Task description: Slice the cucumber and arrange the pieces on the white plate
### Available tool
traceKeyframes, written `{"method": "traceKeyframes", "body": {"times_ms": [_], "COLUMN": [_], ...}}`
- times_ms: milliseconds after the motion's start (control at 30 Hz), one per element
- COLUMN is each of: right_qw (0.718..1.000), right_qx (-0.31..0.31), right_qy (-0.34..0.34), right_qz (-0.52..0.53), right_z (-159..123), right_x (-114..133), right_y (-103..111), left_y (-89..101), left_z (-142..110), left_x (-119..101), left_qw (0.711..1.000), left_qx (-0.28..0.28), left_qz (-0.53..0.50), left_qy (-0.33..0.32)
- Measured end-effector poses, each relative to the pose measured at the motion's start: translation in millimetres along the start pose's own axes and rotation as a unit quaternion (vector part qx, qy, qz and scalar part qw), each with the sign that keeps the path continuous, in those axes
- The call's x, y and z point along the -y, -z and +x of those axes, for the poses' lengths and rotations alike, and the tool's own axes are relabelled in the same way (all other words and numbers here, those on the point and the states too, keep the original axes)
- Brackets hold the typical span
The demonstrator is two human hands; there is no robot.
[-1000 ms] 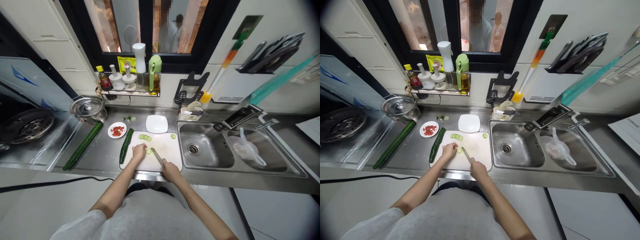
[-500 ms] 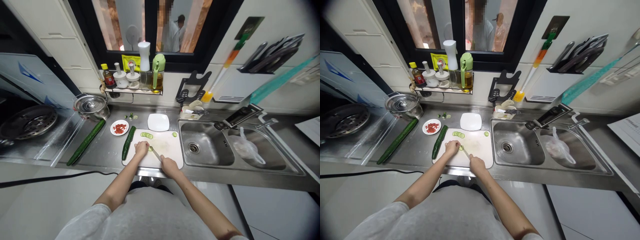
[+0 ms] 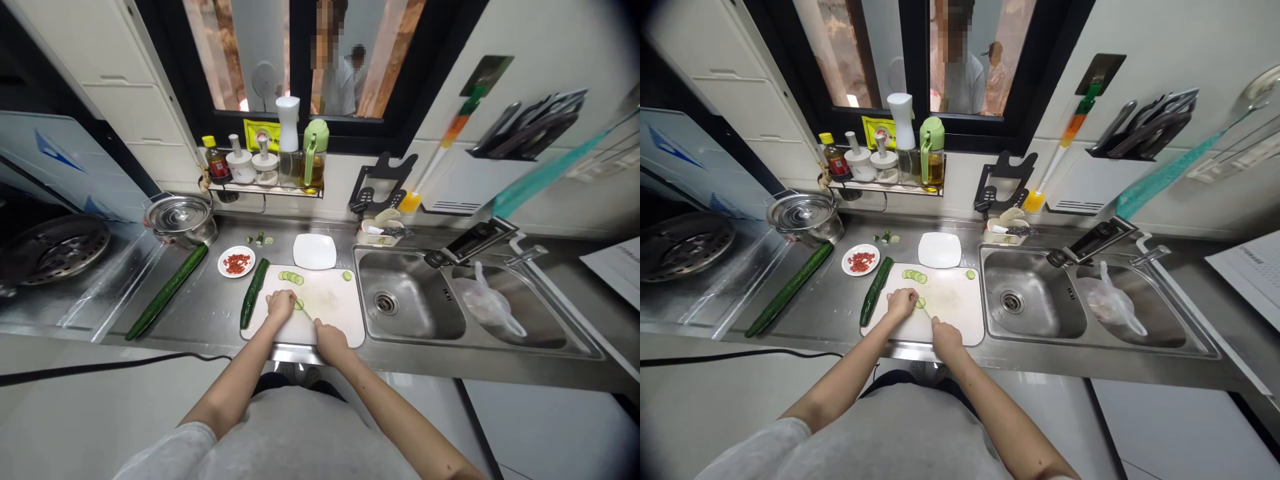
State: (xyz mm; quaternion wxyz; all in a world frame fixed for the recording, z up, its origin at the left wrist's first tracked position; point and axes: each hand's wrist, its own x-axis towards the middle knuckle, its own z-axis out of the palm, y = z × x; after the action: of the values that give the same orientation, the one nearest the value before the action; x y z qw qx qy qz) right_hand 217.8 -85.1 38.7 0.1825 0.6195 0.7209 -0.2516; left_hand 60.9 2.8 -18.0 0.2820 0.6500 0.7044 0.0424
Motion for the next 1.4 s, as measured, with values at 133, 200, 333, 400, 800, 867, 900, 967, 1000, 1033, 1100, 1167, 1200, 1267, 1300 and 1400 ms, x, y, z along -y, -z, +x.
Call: {"method": "traceKeyframes", "body": {"times_ms": [133, 200, 333, 400, 800, 867, 900, 967, 1000, 1033, 1100, 1167, 1200, 1267, 1300, 1400], "right_qw": [1.0, 1.0, 1.0, 1.0, 1.0, 1.0, 1.0, 0.999, 0.999, 0.999, 0.998, 0.997, 0.997, 0.995, 0.995, 0.994], "right_qx": [0.008, 0.009, 0.011, 0.013, 0.019, 0.019, 0.019, 0.018, 0.017, 0.017, 0.02, 0.027, 0.031, 0.037, 0.04, 0.041], "right_qy": [-0.001, 0.003, 0.006, 0.003, -0.002, -0.002, -0.003, -0.007, -0.008, -0.009, -0.008, -0.006, -0.005, -0.003, -0.003, 0.003], "right_qz": [0.004, 0.004, 0.009, 0.01, 0.014, 0.021, 0.024, 0.031, 0.036, 0.041, 0.054, 0.068, 0.075, 0.088, 0.092, 0.099], "right_z": [1.4, 1.5, 0.5, -0.5, -27.4, -33.6, -36.0, -39.2, -40.1, -40.8, -41.7, -42.5, -42.9, -43.5, -43.5, -42.4], "right_x": [-0.6, -2.8, -6.7, -7.9, -28.4, -32.2, -33.4, -34.6, -34.8, -35.0, -35.7, -37.4, -38.6, -41.2, -42.5, -45.3], "right_y": [-0.1, 0.8, 1.0, -0.7, -15.7, -15.7, -15.2, -13.3, -12.0, -10.4, -6.8, -3.2, -1.7, -0.2, -0.1, -1.9], "left_y": [0.9, 1.6, 1.8, 2.3, 5.4, 4.3, 4.3, 5.6, 7.1, 9.1, 14.4, 21.0, 24.5, 31.2, 34.1, 39.9], "left_z": [0.1, -0.3, -0.8, -0.7, 0.4, 0.7, 0.4, -1.6, -3.5, -5.9, -11.9, -18.6, -21.7, -27.1, -29.1, -32.2], "left_x": [-0.5, -1.5, -4.5, -6.2, -14.4, -16.8, -18.1, -20.4, -21.0, -20.8, -17.1, -8.0, -1.5, 13.5, 21.0, 38.2], "left_qw": [1.0, 1.0, 1.0, 0.999, 0.998, 0.998, 0.998, 0.999, 0.999, 1.0, 1.0, 0.999, 0.999, 0.999, 0.999, 0.998], "left_qx": [0.005, 0.011, 0.016, 0.018, 0.025, 0.022, 0.022, 0.022, 0.024, 0.026, 0.025, 0.018, 0.011, -0.001, -0.008, -0.022], "left_qz": [-0.001, 0.003, 0.02, 0.026, 0.053, 0.053, 0.05, 0.035, 0.024, 0.011, -0.016, -0.033, -0.037, -0.033, -0.027, -0.004], "left_qy": [0.001, -0.001, -0.007, -0.001, -0.003, 0.002, 0.005, 0.008, 0.009, 0.01, 0.009, 0.014, 0.019, 0.033, 0.042, 0.06]}}
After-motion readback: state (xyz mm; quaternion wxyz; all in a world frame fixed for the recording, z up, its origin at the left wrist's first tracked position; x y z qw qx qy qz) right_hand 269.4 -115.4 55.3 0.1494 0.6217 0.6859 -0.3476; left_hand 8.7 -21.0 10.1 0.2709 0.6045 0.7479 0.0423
